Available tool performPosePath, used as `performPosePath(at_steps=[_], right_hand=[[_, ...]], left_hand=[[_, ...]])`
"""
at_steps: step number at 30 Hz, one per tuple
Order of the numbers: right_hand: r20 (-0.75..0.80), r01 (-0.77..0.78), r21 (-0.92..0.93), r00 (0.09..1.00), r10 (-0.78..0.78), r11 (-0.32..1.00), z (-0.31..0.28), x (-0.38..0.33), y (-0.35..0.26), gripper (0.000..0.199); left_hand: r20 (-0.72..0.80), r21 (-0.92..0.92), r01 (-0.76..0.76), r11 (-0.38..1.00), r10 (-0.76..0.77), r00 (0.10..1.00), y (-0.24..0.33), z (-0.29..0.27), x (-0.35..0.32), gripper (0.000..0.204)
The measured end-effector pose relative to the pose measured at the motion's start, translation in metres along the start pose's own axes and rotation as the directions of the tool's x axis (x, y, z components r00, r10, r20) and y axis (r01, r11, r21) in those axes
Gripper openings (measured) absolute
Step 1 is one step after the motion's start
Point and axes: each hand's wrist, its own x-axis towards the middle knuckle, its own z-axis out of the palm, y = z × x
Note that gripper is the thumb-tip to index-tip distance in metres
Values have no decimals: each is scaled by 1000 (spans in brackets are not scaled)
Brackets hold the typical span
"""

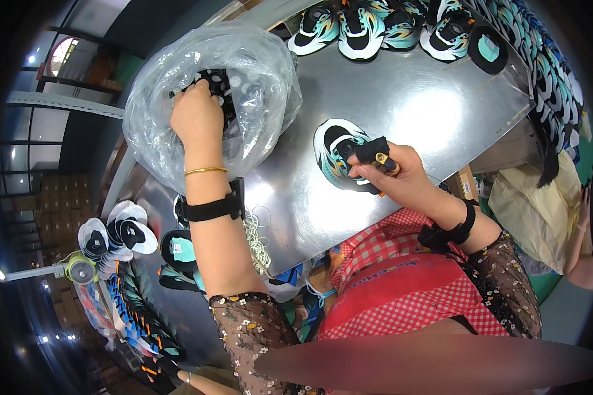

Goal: The person uses a lighter to singe loose threads on a shoe upper, occasionally reaching into a plastic bag for small black components to attach. They repeat this process on multiple uppers, rotating each piece to reach different areas before setting them aside on the metal workbench.

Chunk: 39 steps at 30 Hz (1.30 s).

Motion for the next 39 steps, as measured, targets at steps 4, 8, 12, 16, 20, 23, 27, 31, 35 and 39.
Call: performPosePath(at_steps=[4,8,12,16,20,23,27,31,35,39], right_hand=[[4,44,-103,999,-44,994,-6,-2,0,16],[-105,104,-71,988,-112,992,-14,-6,-5,15],[-171,-72,-37,983,65,997,-12,-4,-2,17],[-130,189,-559,941,-311,807,-14,-6,20,23],[-65,188,-669,949,-308,719,-15,-8,15,22],[-20,193,-740,951,-309,644,-13,-13,9,21],[-5,240,-772,924,-383,588,-9,-14,7,27],[-25,240,-785,909,-416,571,-8,-13,9,27],[-18,232,-804,910,-413,547,-8,-13,9,26],[-26,207,-816,920,-391,539,-8,-11,8,26]], left_hand=[[-20,3,72,997,-72,997,4,-14,-12,16],[-37,-841,145,522,-324,945,70,-59,-64,21],[548,-781,460,-422,-113,829,105,-38,-122,26],[645,-459,512,-726,124,754,115,-11,-147,27],[660,-341,494,-800,171,732,123,-3,-150,26],[691,-292,479,-828,164,704,125,1,-150,26],[729,-157,463,-872,214,650,126,2,-151,26],[702,-122,452,-884,245,669,131,2,-153,25],[692,-138,454,-880,243,680,132,3,-152,24],[692,-145,496,-856,271,669,141,-3,-153,20]])
